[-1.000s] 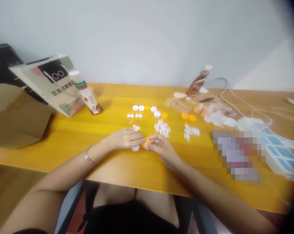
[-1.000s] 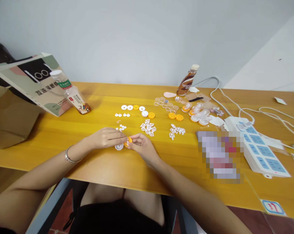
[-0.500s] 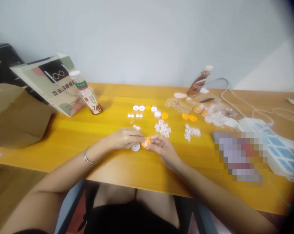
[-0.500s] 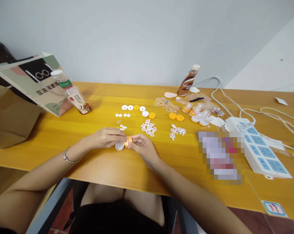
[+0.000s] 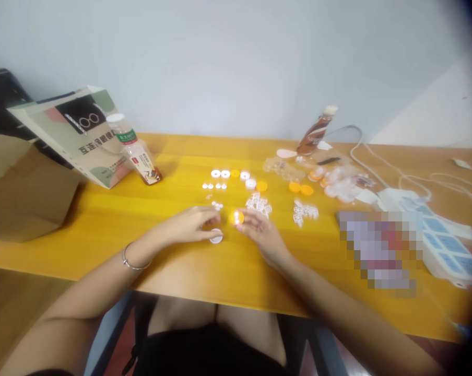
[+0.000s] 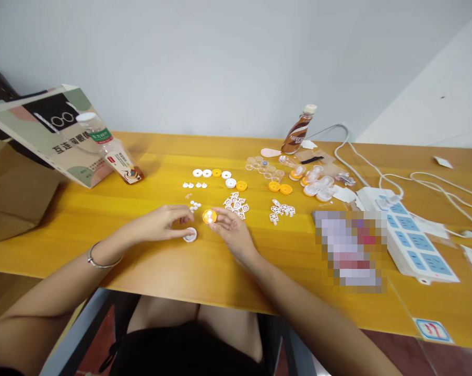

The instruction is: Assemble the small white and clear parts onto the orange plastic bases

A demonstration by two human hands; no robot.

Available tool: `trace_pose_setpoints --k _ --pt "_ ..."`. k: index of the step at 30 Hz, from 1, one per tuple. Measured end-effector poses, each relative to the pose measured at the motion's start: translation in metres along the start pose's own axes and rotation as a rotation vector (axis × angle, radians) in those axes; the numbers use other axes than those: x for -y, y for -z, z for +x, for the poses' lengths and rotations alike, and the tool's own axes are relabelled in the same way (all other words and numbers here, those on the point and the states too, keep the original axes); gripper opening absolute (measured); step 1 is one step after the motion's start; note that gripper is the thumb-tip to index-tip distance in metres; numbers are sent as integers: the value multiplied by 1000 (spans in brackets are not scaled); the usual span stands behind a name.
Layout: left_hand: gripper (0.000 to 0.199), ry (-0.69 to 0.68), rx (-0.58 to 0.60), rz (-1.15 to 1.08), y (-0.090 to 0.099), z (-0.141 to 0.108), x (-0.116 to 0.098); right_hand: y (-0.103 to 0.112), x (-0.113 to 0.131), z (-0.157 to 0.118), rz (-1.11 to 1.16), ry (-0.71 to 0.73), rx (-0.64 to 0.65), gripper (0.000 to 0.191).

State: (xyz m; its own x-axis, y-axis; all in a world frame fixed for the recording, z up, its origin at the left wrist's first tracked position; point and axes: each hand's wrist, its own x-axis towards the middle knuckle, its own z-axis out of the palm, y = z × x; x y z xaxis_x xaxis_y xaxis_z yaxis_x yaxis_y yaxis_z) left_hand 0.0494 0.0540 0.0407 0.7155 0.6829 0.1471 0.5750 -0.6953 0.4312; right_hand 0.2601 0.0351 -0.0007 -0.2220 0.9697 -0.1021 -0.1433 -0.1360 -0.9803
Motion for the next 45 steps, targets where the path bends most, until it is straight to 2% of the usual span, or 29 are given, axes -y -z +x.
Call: trace_pose_setpoints --k 7,13,19,25,41,45 --pt "20 50 -258 -75 -28 10 -15 -4 -5 0 8 64 -45 31" --pt "15 96 -378 -116 -44 18 -15 -7 -6 -1 -10 78 -75 29" --pt "17 169 -404 -136 -45 19 -18 -9 -8 -1 20 104 -81 29" --pt "20 210 -427 -108 -50 21 -16 -13 -13 -4 67 143 -139 22" --pt "11 227 -460 -112 -55 26 -14 -15 -17 -1 153 66 -171 27" --pt "10 211 -458 -179 -54 25 -14 -15 -14 -2 225 28 -180 28"
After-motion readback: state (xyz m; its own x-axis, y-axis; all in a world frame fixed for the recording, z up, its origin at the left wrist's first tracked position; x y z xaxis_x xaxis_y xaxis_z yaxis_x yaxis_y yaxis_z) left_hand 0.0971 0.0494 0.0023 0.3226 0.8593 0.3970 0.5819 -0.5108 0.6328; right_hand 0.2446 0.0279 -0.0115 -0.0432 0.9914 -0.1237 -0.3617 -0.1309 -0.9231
